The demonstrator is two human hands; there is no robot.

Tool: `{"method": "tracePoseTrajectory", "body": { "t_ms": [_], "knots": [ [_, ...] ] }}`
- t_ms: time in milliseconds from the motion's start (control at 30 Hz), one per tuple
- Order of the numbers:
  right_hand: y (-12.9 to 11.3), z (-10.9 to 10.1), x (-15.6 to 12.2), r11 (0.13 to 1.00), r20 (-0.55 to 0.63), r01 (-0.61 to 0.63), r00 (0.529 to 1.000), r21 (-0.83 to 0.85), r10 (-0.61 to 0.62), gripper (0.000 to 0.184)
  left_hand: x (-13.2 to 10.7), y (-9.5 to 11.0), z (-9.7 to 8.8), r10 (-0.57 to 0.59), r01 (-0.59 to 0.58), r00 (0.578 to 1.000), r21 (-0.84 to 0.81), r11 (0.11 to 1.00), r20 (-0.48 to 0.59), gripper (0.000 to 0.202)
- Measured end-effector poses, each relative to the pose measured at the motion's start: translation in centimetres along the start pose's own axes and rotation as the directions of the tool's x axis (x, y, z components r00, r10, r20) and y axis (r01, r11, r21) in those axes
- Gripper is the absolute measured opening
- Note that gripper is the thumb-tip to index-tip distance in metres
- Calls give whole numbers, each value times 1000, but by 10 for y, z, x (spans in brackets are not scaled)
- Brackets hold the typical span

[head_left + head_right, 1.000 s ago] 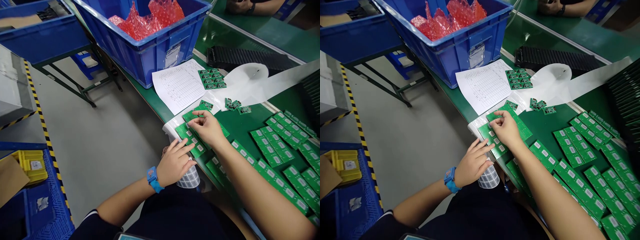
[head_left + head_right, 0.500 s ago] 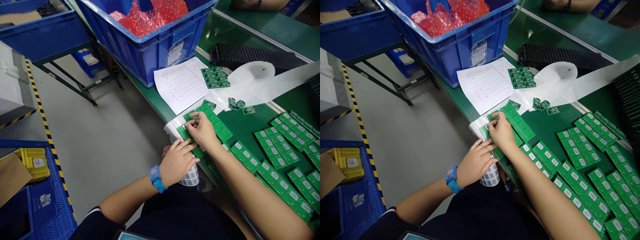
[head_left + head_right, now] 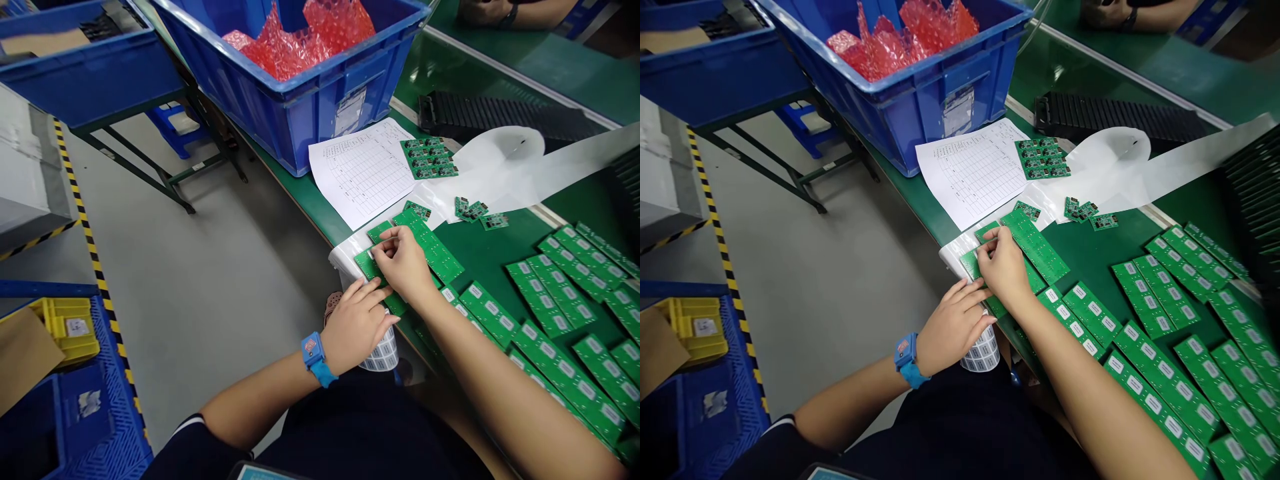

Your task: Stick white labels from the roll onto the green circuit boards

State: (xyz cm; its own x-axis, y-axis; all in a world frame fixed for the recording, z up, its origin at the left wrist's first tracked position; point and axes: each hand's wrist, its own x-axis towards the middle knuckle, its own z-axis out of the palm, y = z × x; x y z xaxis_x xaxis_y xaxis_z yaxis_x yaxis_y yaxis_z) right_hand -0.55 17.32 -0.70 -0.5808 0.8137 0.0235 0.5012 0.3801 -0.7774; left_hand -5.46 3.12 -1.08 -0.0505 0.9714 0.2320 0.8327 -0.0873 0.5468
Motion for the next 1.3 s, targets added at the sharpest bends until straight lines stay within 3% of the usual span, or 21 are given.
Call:
{"method": "tracePoseTrajectory", "body": {
  "t_ms": [133,233,367,433,500,533,600,667,733,767,833,900,967,1167,1300],
  "knots": [
    [-3,-1,-2,998,13,25,1000,-51,-24,18,0,0,1,-3,3,1000,1,1000,2,29],
    [-6,0,-7,946,31,165,986,-281,-163,10,1,1,0,-8,8,1000,5,1000,9,29],
    [-10,-10,-12,761,19,341,918,-552,-397,11,4,3,-3,-27,27,1000,-14,1000,3,27],
    [-12,-24,-16,767,-79,344,888,-541,-454,13,5,4,-7,-41,37,998,-88,995,-44,26],
    [-15,-43,-25,852,-157,328,894,-408,-419,14,5,5,-10,-103,71,985,-220,973,-135,25],
    [-16,-53,-33,902,-137,307,923,-303,-360,14,5,6,-11,-167,106,967,-292,950,-191,26],
    [-20,-67,-53,976,49,204,979,-81,-200,17,4,8,-11,-334,200,895,-405,892,-295,32],
    [-24,-73,-75,997,228,64,971,50,-73,20,4,10,-8,-461,269,809,-468,842,-364,38],
    [-27,-72,-92,995,237,-33,972,98,9,18,4,12,-5,-491,271,779,-496,825,-390,42],
    [-27,-71,-97,992,201,-62,979,110,39,15,4,12,-4,-480,254,789,-507,824,-384,42],
    [-28,-70,-101,986,157,-105,984,129,84,13,4,12,-5,-406,183,852,-539,822,-331,37],
    [-27,-74,-99,981,193,-132,976,142,104,14,4,11,-8,-309,108,918,-593,798,-249,30],
    [-26,-80,-94,980,242,-140,965,139,104,11,5,9,-12,-257,79,948,-645,760,-187,25],
    [-21,-91,-90,995,224,-40,974,87,19,11,9,11,-12,-347,174,924,-632,756,-161,15],
    [-16,-90,-95,998,297,-14,955,54,-3,15,9,14,-7,-414,226,891,-606,763,-189,17]
  ]
}}
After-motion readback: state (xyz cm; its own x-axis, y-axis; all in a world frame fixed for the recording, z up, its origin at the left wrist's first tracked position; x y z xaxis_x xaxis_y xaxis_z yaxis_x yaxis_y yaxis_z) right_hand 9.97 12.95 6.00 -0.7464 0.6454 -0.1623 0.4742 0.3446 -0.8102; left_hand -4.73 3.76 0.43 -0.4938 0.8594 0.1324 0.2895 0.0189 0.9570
